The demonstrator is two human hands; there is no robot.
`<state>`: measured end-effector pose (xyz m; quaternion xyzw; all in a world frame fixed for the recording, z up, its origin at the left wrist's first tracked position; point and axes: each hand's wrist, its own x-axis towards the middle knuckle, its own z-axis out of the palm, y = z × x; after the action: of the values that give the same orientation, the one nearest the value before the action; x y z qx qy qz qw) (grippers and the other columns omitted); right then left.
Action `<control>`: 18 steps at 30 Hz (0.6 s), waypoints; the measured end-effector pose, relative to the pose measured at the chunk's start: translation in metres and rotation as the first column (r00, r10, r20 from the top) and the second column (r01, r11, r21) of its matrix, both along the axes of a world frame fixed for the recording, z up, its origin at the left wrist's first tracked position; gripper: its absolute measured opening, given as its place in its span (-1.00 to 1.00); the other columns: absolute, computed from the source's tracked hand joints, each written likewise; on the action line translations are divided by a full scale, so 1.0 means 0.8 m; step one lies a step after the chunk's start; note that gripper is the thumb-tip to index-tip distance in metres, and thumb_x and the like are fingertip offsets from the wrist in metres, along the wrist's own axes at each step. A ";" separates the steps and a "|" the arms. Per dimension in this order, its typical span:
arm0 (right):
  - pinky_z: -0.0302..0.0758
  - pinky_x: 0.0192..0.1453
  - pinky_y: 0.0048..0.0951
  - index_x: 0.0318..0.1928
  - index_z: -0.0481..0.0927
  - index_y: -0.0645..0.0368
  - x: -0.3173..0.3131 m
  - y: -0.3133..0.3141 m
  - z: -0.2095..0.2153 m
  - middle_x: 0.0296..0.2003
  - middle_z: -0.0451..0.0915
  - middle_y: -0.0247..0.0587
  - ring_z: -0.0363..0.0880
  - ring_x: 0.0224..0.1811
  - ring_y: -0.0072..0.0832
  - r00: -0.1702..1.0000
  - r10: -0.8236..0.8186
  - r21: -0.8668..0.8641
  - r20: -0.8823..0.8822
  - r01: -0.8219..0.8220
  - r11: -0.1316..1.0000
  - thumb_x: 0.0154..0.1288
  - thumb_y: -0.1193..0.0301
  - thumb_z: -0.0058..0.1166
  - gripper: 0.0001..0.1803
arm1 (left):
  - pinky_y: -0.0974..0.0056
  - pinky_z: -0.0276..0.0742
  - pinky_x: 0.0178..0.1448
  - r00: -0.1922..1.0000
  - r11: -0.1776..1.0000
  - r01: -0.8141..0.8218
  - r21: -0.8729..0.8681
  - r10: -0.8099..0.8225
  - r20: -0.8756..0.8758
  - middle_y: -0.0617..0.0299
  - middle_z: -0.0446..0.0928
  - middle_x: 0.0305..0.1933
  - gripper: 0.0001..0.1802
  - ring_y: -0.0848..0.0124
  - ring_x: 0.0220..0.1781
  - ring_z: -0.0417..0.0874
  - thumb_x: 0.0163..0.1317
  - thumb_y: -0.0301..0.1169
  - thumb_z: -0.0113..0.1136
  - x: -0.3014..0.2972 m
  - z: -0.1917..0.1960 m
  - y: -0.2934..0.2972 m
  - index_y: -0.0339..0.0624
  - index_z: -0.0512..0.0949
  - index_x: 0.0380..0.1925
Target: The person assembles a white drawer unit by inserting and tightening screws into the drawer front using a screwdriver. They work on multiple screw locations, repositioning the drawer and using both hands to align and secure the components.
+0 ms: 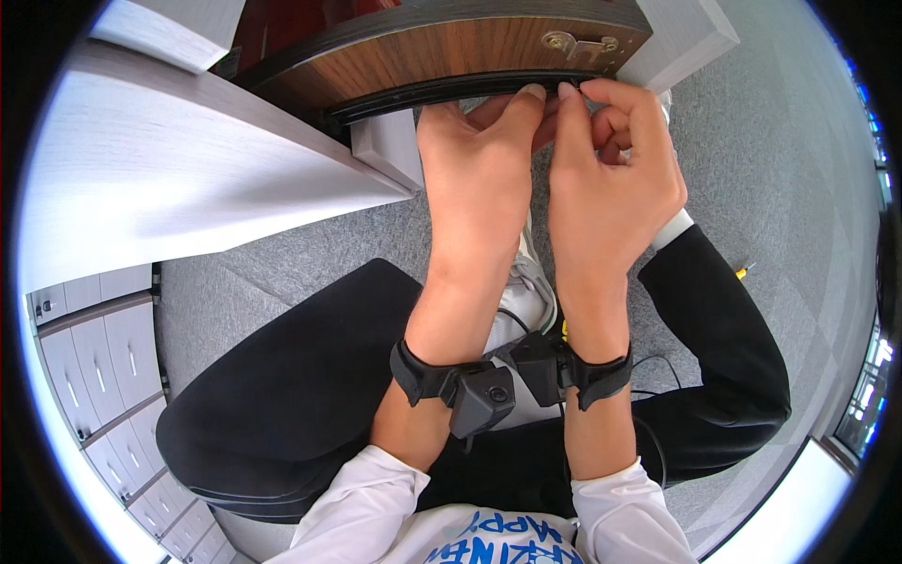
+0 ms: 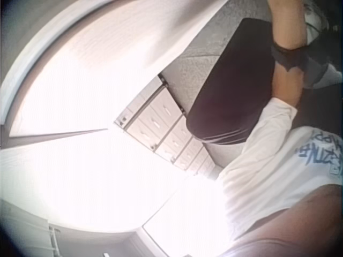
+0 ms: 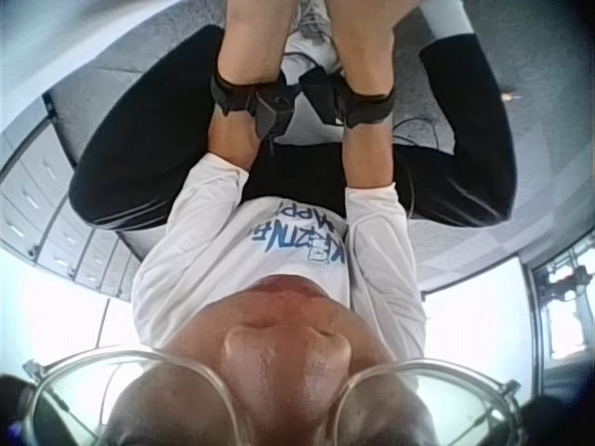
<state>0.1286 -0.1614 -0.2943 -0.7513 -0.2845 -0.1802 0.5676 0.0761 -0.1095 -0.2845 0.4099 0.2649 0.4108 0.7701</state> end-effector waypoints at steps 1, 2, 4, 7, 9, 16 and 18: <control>0.35 -0.50 -0.41 -0.35 0.59 0.20 0.000 0.000 0.001 -0.57 0.43 -0.33 0.38 -0.60 -0.47 1.000 -0.002 0.002 0.012 0.002 1.000 0.15 0.59 0.32 -0.87 | 0.31 0.67 -0.04 1.000 1.000 -0.005 -0.003 0.005 0.007 0.05 0.65 -0.11 -0.71 0.34 -0.15 0.74 0.30 -0.60 0.23 0.001 0.000 0.000 -0.46 0.50 0.00; 0.35 -0.50 -0.41 -0.35 0.59 0.20 0.001 0.000 0.001 -0.57 0.44 -0.33 0.38 -0.61 -0.48 1.000 -0.005 0.005 0.024 0.004 1.000 0.15 0.59 0.32 -0.87 | 0.31 0.67 -0.05 1.000 1.000 -0.006 -0.018 0.006 0.030 0.05 0.65 -0.11 -0.72 0.34 -0.16 0.74 0.30 -0.60 0.23 0.001 0.000 -0.001 -0.45 0.50 0.00; 0.35 -0.51 -0.41 -0.37 0.59 0.20 0.002 -0.001 0.002 -0.57 0.45 -0.33 0.39 -0.61 -0.48 0.999 -0.007 0.005 0.033 0.006 1.000 0.16 0.59 0.32 -0.87 | 0.32 0.67 -0.05 0.999 1.000 -0.016 -0.012 0.016 0.031 0.06 0.65 -0.11 -0.72 0.34 -0.16 0.74 0.30 -0.60 0.23 0.002 0.000 -0.001 -0.45 0.50 0.00; 0.36 -0.51 -0.42 -0.37 0.60 0.19 0.002 0.000 0.003 -0.56 0.48 -0.33 0.41 -0.61 -0.48 0.999 -0.011 0.001 0.033 0.011 1.000 0.16 0.58 0.33 -0.87 | 0.32 0.66 -0.05 0.999 1.000 -0.012 -0.011 0.013 0.034 0.07 0.66 -0.11 -0.71 0.34 -0.17 0.74 0.30 -0.60 0.23 0.002 0.000 0.000 -0.44 0.50 0.00; 0.36 -0.52 -0.42 -0.37 0.60 0.19 0.002 0.000 0.002 -0.56 0.49 -0.33 0.43 -0.61 -0.48 0.999 -0.022 -0.011 0.035 0.023 1.000 0.15 0.58 0.33 -0.87 | 0.32 0.66 -0.05 1.000 1.000 -0.003 -0.005 0.003 0.023 0.07 0.66 -0.11 -0.70 0.34 -0.17 0.74 0.30 -0.60 0.23 0.001 0.001 0.000 -0.44 0.49 0.01; 0.40 -0.49 -0.42 -0.33 0.62 0.17 0.002 -0.002 0.000 -0.54 0.49 -0.34 0.46 -0.59 -0.48 0.998 -0.011 -0.047 0.063 0.014 0.999 0.15 0.58 0.34 -0.87 | 0.31 0.66 -0.06 1.000 1.000 0.002 -0.001 -0.002 0.005 0.06 0.66 -0.11 -0.70 0.33 -0.18 0.75 0.29 -0.59 0.24 0.000 0.003 0.000 -0.42 0.49 0.01; 0.42 -0.48 -0.42 -0.32 0.62 0.17 0.002 -0.002 0.000 -0.54 0.49 -0.34 0.46 -0.58 -0.48 0.997 -0.009 -0.055 0.079 0.014 0.998 0.15 0.59 0.34 -0.86 | 0.30 0.67 -0.06 1.000 1.000 0.001 -0.003 -0.001 0.013 0.06 0.66 -0.11 -0.70 0.32 -0.17 0.75 0.29 -0.60 0.24 0.001 0.002 0.001 -0.42 0.49 0.01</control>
<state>0.1299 -0.1629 -0.2945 -0.7607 -0.3072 -0.2051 0.5337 0.0770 -0.1089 -0.2830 0.4065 0.2603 0.4125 0.7726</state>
